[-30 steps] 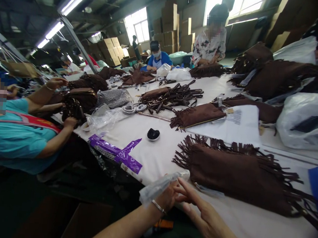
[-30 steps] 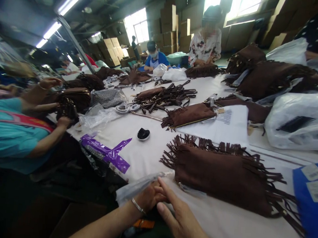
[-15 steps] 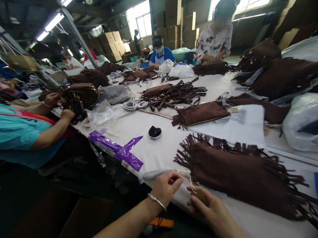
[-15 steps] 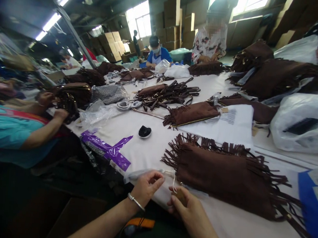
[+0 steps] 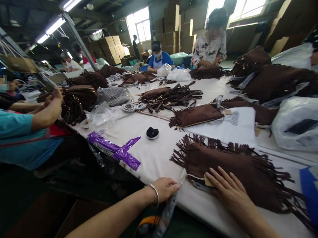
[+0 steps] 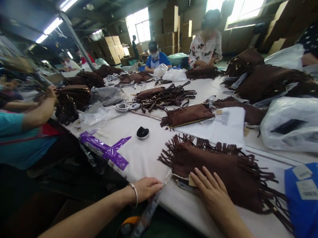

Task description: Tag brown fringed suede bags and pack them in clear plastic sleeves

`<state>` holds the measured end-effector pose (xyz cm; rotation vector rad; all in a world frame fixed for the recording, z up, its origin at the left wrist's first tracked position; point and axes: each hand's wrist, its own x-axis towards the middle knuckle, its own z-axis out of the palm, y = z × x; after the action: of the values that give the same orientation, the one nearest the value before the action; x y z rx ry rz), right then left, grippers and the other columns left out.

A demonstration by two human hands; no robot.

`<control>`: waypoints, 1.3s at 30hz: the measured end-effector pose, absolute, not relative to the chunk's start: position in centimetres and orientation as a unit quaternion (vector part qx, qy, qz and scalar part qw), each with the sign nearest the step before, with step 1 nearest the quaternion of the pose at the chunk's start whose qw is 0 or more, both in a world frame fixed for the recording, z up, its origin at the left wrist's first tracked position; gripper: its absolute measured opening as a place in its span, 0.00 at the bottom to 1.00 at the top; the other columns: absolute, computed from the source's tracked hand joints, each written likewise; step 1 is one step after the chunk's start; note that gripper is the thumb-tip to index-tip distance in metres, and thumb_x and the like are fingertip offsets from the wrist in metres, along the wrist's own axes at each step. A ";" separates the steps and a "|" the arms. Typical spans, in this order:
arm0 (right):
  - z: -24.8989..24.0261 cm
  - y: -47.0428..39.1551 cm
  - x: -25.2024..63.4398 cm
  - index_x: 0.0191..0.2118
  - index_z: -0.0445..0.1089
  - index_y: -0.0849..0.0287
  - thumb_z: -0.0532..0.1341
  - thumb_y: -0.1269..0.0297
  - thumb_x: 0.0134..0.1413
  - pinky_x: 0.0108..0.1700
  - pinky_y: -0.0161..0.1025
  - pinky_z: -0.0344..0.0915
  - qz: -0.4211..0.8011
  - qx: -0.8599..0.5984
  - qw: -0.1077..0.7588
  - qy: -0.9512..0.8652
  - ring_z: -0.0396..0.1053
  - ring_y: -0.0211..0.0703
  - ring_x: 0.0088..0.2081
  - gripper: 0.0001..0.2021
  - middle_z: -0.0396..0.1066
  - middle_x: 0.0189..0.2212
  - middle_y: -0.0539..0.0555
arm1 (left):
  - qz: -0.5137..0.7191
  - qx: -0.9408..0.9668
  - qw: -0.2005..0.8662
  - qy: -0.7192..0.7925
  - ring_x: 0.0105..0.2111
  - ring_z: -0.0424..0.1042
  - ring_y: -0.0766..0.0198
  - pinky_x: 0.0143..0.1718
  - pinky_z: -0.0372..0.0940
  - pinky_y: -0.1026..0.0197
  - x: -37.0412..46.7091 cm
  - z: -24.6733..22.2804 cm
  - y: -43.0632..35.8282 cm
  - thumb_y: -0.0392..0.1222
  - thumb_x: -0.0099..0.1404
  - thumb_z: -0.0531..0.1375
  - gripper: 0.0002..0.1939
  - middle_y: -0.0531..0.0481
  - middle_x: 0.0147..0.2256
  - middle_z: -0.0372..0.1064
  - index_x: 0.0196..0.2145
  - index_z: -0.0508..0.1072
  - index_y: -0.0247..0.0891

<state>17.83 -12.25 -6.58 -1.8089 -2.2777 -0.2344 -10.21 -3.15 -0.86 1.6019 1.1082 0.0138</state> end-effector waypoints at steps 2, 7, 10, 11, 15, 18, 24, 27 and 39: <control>-6.8 -12.2 18.3 0.62 0.53 0.47 0.49 0.69 0.58 0.62 0.52 0.48 -0.081 -0.611 0.114 -0.779 0.48 0.47 0.63 0.25 0.54 0.61 0.47 | -0.012 0.563 0.710 0.423 0.25 0.70 0.62 0.31 0.66 0.60 -9.3 -0.6 -3.4 0.57 0.61 0.55 0.19 0.48 0.27 0.71 0.32 0.72 0.36; -5.7 -11.1 19.6 0.62 0.52 0.46 0.44 0.81 0.50 0.60 0.51 0.49 -0.050 -0.606 0.081 -0.790 0.49 0.42 0.63 0.34 0.54 0.61 0.45 | -0.019 0.361 0.855 0.372 0.35 0.74 0.56 0.41 0.67 0.54 -5.1 -1.6 -4.3 0.47 0.52 0.65 0.17 0.38 0.36 0.73 0.34 0.73 0.30; -5.4 -10.9 20.0 0.62 0.50 0.44 0.42 0.77 0.55 0.60 0.56 0.49 -0.049 -0.640 0.080 -0.762 0.49 0.44 0.63 0.31 0.52 0.62 0.46 | 0.070 0.307 0.849 0.423 0.35 0.75 0.55 0.43 0.67 0.51 -2.4 -3.2 -5.9 0.43 0.55 0.64 0.16 0.36 0.37 0.73 0.38 0.71 0.29; -5.4 -11.1 20.0 0.62 0.50 0.44 0.43 0.72 0.59 0.59 0.57 0.48 -0.048 -0.653 0.084 -0.751 0.49 0.46 0.63 0.27 0.51 0.63 0.47 | 0.100 0.291 0.846 0.436 0.36 0.75 0.54 0.43 0.68 0.51 -1.7 -3.6 -6.5 0.43 0.57 0.63 0.16 0.35 0.38 0.73 0.39 0.70 0.29; -5.2 -12.3 19.5 0.62 0.52 0.47 0.52 0.44 0.55 0.59 0.59 0.49 -0.030 -0.663 0.090 -0.743 0.45 0.56 0.64 0.31 0.49 0.63 0.51 | 0.164 0.275 0.838 0.442 0.37 0.75 0.52 0.42 0.69 0.51 -0.6 -4.7 -8.0 0.47 0.58 0.63 0.22 0.32 0.41 0.72 0.44 0.68 0.28; -4.9 -13.0 19.0 0.64 0.48 0.49 0.58 0.50 0.50 0.59 0.59 0.50 -0.049 -0.648 0.078 -0.756 0.43 0.59 0.64 0.36 0.45 0.65 0.53 | 0.176 0.306 0.821 0.449 0.39 0.75 0.50 0.40 0.70 0.53 -0.7 -4.8 -8.3 0.51 0.58 0.63 0.23 0.31 0.41 0.72 0.43 0.68 0.28; -5.8 -12.5 19.1 0.64 0.46 0.47 0.50 0.78 0.52 0.56 0.51 0.57 -0.130 -0.658 0.057 -0.739 0.49 0.53 0.62 0.35 0.46 0.65 0.48 | 0.167 0.333 0.812 0.450 0.39 0.75 0.50 0.39 0.70 0.53 -1.7 -4.4 -7.6 0.59 0.53 0.65 0.30 0.30 0.41 0.72 0.40 0.70 0.27; -6.2 -12.2 19.8 0.65 0.46 0.49 0.52 0.75 0.54 0.50 0.46 0.63 -0.121 -0.639 0.081 -0.755 0.58 0.51 0.56 0.33 0.49 0.63 0.49 | 0.155 0.289 0.838 0.437 0.40 0.74 0.50 0.42 0.69 0.51 -3.4 -4.0 -6.2 0.66 0.56 0.58 0.36 0.28 0.42 0.70 0.43 0.70 0.25; -5.0 -13.7 18.3 0.66 0.41 0.50 0.49 0.76 0.54 0.45 0.36 0.69 -0.027 -0.611 0.145 -0.778 0.68 0.40 0.42 0.34 0.59 0.59 0.48 | 0.208 0.128 0.913 0.326 0.31 0.75 0.55 0.40 0.69 0.55 -2.6 -5.5 -0.2 0.37 0.51 0.56 0.09 0.39 0.27 0.73 0.27 0.72 0.26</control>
<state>18.32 -13.68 -5.02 -1.7598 -2.2417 -0.0792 -2.60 -0.18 -5.51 0.2635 0.6714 0.4289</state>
